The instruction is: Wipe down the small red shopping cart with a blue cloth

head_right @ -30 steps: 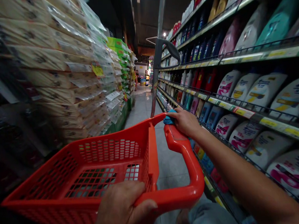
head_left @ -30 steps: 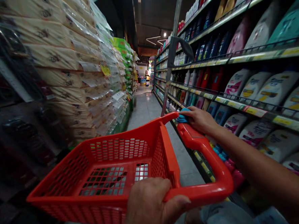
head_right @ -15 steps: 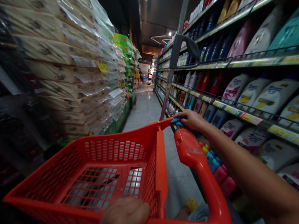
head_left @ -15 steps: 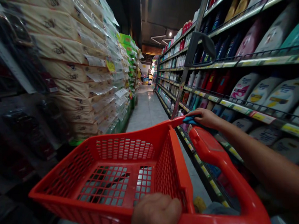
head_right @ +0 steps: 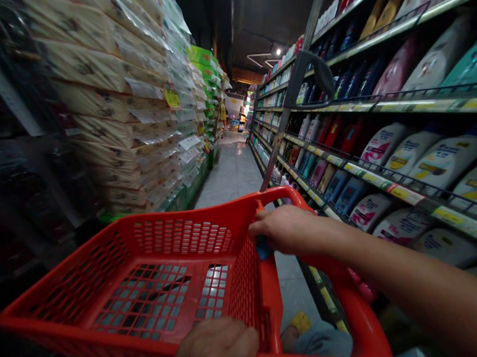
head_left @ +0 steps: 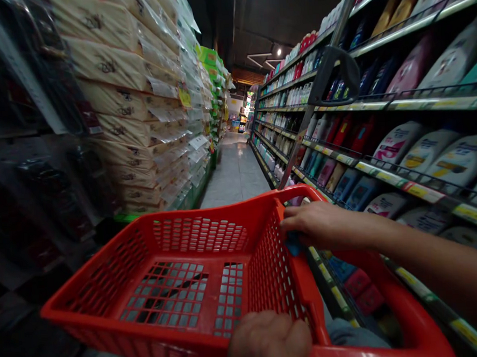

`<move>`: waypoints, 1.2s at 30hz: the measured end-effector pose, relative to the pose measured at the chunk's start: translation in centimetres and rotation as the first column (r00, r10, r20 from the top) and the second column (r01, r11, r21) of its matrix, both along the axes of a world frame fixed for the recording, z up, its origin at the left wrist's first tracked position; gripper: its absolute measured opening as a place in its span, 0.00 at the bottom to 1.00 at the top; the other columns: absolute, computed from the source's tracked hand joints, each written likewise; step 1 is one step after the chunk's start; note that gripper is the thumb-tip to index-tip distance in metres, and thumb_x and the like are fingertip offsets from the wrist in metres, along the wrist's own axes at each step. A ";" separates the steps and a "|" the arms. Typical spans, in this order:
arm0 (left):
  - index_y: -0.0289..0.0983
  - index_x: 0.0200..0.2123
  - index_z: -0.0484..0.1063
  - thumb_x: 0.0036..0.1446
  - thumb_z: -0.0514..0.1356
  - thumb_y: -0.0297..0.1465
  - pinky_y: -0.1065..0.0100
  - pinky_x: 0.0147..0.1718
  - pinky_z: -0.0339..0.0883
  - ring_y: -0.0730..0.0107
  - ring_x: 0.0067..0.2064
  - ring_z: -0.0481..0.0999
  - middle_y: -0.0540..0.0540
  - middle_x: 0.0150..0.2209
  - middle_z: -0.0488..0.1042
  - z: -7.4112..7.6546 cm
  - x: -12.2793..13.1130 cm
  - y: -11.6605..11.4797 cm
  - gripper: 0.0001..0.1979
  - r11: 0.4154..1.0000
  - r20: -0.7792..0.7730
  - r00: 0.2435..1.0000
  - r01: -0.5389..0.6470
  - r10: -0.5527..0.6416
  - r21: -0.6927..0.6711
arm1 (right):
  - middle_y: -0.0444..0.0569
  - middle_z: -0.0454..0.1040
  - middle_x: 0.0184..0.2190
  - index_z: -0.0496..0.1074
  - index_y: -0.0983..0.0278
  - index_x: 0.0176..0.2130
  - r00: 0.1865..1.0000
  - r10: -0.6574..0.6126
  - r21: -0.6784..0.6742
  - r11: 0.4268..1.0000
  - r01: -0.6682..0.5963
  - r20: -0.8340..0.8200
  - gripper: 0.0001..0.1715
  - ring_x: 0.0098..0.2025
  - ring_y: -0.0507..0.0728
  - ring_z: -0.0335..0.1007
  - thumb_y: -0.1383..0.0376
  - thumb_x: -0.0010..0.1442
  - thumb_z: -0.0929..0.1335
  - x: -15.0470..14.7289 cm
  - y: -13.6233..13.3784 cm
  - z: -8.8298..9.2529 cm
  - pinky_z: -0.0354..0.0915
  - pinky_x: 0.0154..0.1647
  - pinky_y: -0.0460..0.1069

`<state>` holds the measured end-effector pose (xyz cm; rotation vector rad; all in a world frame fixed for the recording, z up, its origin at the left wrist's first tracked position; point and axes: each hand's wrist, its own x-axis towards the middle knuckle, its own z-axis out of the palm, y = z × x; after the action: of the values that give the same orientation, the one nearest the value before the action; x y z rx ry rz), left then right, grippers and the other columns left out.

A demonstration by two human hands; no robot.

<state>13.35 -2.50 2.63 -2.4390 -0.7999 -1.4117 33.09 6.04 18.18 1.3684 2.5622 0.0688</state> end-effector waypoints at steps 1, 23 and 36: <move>0.39 0.20 0.63 0.68 0.49 0.52 0.67 0.20 0.50 0.75 0.18 0.65 0.53 0.15 0.65 0.1 0.1 0.0 0.29 1.000 0.016 1.000 -0.003 0.003 0.001 | 0.52 0.78 0.44 0.79 0.62 0.45 0.996 -0.065 0.056 0.997 0.062 0.054 0.19 0.40 0.57 0.75 0.75 0.57 0.67 -0.1 1.1 -0.4 0.63 0.38 0.48; 0.40 0.18 0.64 0.70 0.43 0.52 0.65 0.22 0.54 0.72 0.20 0.70 0.52 0.16 0.68 2.3 -0.9 1.3 0.33 0.998 -0.083 0.996 0.009 -0.013 -0.056 | 0.51 0.79 0.44 0.77 0.62 0.44 0.625 -0.069 0.259 0.870 0.418 -0.777 0.17 0.47 0.60 0.76 0.66 0.56 0.65 10.3 -4.9 -3.6 0.69 0.54 0.56; 0.39 0.41 0.75 0.66 0.53 0.50 0.64 0.36 0.72 0.64 0.37 0.79 0.46 0.35 0.81 6.9 3.3 -2.6 0.22 0.980 -0.111 0.986 0.102 -0.123 -0.172 | 0.52 0.75 0.53 0.69 0.56 0.57 -0.245 0.289 -0.058 0.532 0.845 -0.925 0.21 0.54 0.63 0.73 0.57 0.67 0.62 1.0 -12.2 -15.4 0.69 0.56 0.57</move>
<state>16.62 -5.10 9.50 -2.7065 -0.7925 -1.2649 34.08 -6.21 2.81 4.0515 2.6906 -0.2055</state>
